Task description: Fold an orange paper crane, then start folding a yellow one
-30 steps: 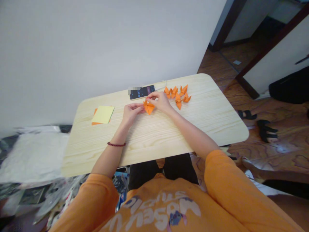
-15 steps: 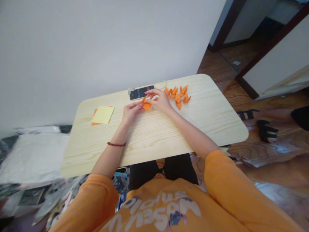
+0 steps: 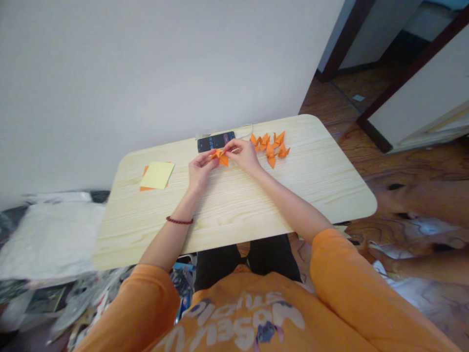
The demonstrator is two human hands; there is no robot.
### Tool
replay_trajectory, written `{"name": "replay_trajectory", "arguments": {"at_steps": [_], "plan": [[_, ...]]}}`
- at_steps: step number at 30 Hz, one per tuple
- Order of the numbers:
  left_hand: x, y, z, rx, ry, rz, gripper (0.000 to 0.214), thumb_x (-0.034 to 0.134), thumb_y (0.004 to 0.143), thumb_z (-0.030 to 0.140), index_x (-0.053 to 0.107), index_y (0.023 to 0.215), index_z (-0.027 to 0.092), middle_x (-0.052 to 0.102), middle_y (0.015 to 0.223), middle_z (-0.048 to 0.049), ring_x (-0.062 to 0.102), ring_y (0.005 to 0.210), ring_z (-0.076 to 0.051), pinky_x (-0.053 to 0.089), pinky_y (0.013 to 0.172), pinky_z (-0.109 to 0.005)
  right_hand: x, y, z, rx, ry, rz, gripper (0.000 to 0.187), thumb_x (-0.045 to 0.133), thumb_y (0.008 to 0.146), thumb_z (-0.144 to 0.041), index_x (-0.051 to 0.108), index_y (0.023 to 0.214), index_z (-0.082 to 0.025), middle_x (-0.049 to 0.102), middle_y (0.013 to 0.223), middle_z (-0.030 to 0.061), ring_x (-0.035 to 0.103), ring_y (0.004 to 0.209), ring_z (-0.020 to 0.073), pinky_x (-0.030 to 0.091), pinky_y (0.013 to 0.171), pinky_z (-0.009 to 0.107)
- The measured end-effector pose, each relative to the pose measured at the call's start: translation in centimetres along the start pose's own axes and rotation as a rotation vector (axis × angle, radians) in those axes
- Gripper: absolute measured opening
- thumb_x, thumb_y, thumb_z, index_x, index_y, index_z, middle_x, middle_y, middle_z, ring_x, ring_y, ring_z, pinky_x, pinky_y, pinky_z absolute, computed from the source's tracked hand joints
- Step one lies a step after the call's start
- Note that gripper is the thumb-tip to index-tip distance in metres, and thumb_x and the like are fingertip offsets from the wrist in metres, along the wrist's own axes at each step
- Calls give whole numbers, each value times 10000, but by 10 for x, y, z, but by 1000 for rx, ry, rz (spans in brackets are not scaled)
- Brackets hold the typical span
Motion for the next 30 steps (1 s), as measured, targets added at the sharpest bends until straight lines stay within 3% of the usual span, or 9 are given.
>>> {"name": "replay_trajectory", "arguments": {"at_steps": [7,15,18,21,24,27,30], "plan": [[-1,-1,5,86,95,50,268,742,705,312,751,934,174,753,979,-86,702,916,-202,540,885,-359,3,-2,0,14,12,-3,256,731,661,-400,625,708,-172,648,761,38,640,744,158,550,674,295],[5,-9,14,152,117,47,308,734,682,245,744,982,176,740,1050,-86,701,923,-193,522,932,-361,-3,-2,-1,16,39,83,141,686,651,-247,615,753,-182,663,805,26,648,796,161,544,700,287],[10,-11,16,138,53,2,318,729,683,264,743,989,181,738,1049,-84,691,958,-204,526,921,-355,-7,-1,-1,16,29,121,184,685,639,-210,619,809,-186,673,846,27,655,807,159,540,699,280],[10,-10,15,125,-111,-33,241,635,771,344,750,911,186,739,1022,-81,684,971,-204,542,870,-339,-8,1,-1,-1,25,117,211,714,641,-243,616,820,-188,675,846,27,660,787,156,540,697,283],[5,-6,9,88,-186,10,260,629,786,418,729,829,182,742,962,-74,695,880,-190,558,760,-305,-4,0,-5,-62,26,68,249,742,654,-323,615,827,-196,670,829,17,661,762,151,544,698,287],[-2,-2,3,43,-181,73,356,748,698,445,681,958,211,736,826,-36,694,776,-176,547,694,-280,2,-2,-12,-116,20,14,277,752,666,-364,622,849,-203,668,809,7,662,742,144,546,701,285],[-2,1,0,0,-210,54,558,825,618,420,617,1101,233,718,746,-7,693,742,-175,538,708,-282,5,-5,-18,-148,17,-20,269,751,684,-365,630,864,-207,671,812,7,670,750,147,548,715,289]]}}
Point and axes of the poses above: each hand's wrist, its own y-axis towards the middle knuckle, its own x-axis out of the palm, z = x × y, the point moved 9 cm from there along y, towards the middle knuckle
